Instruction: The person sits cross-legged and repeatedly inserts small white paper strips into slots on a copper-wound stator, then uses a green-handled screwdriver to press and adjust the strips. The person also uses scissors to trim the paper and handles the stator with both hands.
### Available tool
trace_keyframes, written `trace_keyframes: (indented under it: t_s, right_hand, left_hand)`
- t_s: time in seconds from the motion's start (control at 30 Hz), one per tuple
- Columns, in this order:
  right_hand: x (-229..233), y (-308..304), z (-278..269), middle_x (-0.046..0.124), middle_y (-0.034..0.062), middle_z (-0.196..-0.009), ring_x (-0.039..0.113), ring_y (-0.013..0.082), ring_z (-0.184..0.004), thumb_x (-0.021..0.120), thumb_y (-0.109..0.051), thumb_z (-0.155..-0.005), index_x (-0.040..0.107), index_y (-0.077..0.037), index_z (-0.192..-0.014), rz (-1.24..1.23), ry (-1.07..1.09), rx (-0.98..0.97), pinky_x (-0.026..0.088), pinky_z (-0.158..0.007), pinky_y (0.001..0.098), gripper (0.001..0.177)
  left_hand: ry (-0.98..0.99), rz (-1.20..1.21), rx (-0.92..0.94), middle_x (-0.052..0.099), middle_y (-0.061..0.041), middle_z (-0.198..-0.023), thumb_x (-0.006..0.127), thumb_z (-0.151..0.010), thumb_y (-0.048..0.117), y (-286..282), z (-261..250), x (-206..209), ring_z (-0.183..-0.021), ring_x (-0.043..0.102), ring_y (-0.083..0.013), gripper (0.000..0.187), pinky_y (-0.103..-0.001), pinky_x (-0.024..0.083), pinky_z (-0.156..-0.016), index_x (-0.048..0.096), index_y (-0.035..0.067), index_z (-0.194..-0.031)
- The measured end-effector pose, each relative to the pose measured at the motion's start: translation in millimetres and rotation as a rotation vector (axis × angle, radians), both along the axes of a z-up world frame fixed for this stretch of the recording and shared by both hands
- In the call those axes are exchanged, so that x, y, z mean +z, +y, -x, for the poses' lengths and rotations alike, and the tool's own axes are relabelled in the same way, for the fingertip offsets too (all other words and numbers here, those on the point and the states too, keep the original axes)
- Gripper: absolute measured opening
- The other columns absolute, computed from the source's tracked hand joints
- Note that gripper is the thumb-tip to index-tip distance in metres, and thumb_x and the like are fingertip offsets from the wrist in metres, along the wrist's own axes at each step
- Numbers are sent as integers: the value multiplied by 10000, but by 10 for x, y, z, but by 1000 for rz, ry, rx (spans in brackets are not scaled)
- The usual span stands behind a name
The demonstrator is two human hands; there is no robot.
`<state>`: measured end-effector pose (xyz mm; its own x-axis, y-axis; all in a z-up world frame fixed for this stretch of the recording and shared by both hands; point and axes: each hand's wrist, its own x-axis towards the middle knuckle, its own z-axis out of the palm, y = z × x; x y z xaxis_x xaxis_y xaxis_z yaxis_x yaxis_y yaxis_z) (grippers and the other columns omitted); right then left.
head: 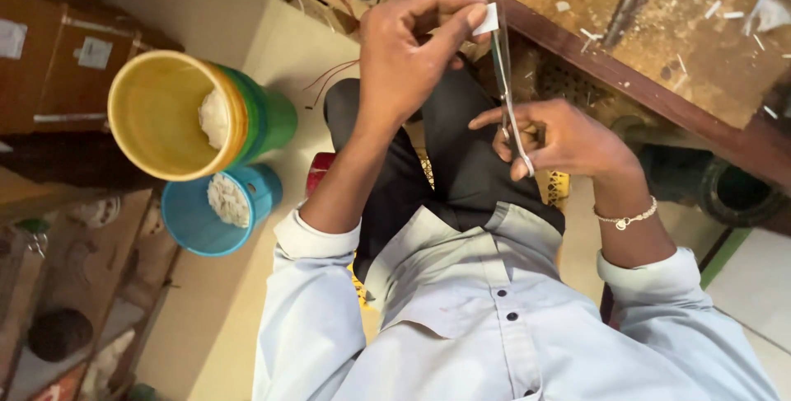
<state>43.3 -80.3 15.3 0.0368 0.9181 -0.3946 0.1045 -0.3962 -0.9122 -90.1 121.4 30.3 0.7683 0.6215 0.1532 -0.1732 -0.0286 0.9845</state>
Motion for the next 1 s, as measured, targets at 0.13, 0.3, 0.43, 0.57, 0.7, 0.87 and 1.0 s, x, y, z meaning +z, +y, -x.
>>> trace_keyframes:
  t_s: [0.13, 0.3, 0.43, 0.57, 0.7, 0.87, 1.0]
  right_hand:
    - [-29, 69, -57, 652, -24, -793, 556, 59, -722, 867, -119, -638, 714, -82, -1291, 42, -67, 12, 489, -686, 245, 672]
    - [-110, 131, -43, 654, -19, -777, 571, 65, -715, 861, -122, -692, 729, -94, -1243, 42, -84, -17, 497, -660, 258, 567]
    - [-95, 177, -63, 690, -10, -797, 614, 67, -743, 851, -129, -713, 732, -124, -1235, 4, -143, 3, 536, -699, 261, 536]
    - [-124, 217, -84, 706, 9, -807, 637, 78, -760, 843, -128, -719, 735, -136, -1233, -6, -142, 3, 551, -727, 271, 525]
    - [-133, 215, -92, 717, 13, -790, 659, 83, -753, 814, -116, -757, 741, -127, -1221, 3, -170, -5, 557, -727, 275, 470]
    - [-115, 177, -92, 718, 36, -752, 636, 98, -686, 749, -90, -841, 772, -84, -1185, 86, -85, -85, 533, -642, 282, 345]
    - [-104, 127, -145, 739, 32, -782, 663, 73, -706, 755, -53, -799, 755, -62, -1201, 24, -87, -99, 546, -643, 243, 403]
  left_hand:
    - [43, -136, 55, 766, -14, -802, 717, -1009, 133, 45, -37, -14, -680, 678, -41, 126, -213, 533, -588, 765, 17, -1014]
    - [-11, -134, 53, 775, -25, -846, 707, -1023, 107, 57, -44, -89, -740, 726, -42, 117, -215, 588, -625, 749, -3, -1020]
    - [15, -59, 25, 770, -35, -845, 698, -1016, 96, 117, -72, -90, -756, 748, -63, 122, -216, 595, -607, 740, -18, -999]
    - [-20, -46, 1, 770, -45, -869, 688, -1035, 96, 172, -72, -126, -777, 754, -79, 125, -223, 599, -624, 738, -19, -1024]
    - [14, -40, 2, 766, -40, -848, 695, -1028, 101, 205, -80, -168, -747, 741, -74, 125, -221, 599, -613, 740, -13, -1007]
    - [-22, 20, 2, 757, -44, -868, 691, -1024, 91, 215, -77, -184, -770, 765, -93, 118, -231, 608, -615, 725, -21, -1008]
    - [-100, 103, -56, 756, -60, -988, 686, -1065, 133, 222, -75, -207, -882, 779, -118, 139, -255, 619, -642, 687, 6, -1122]
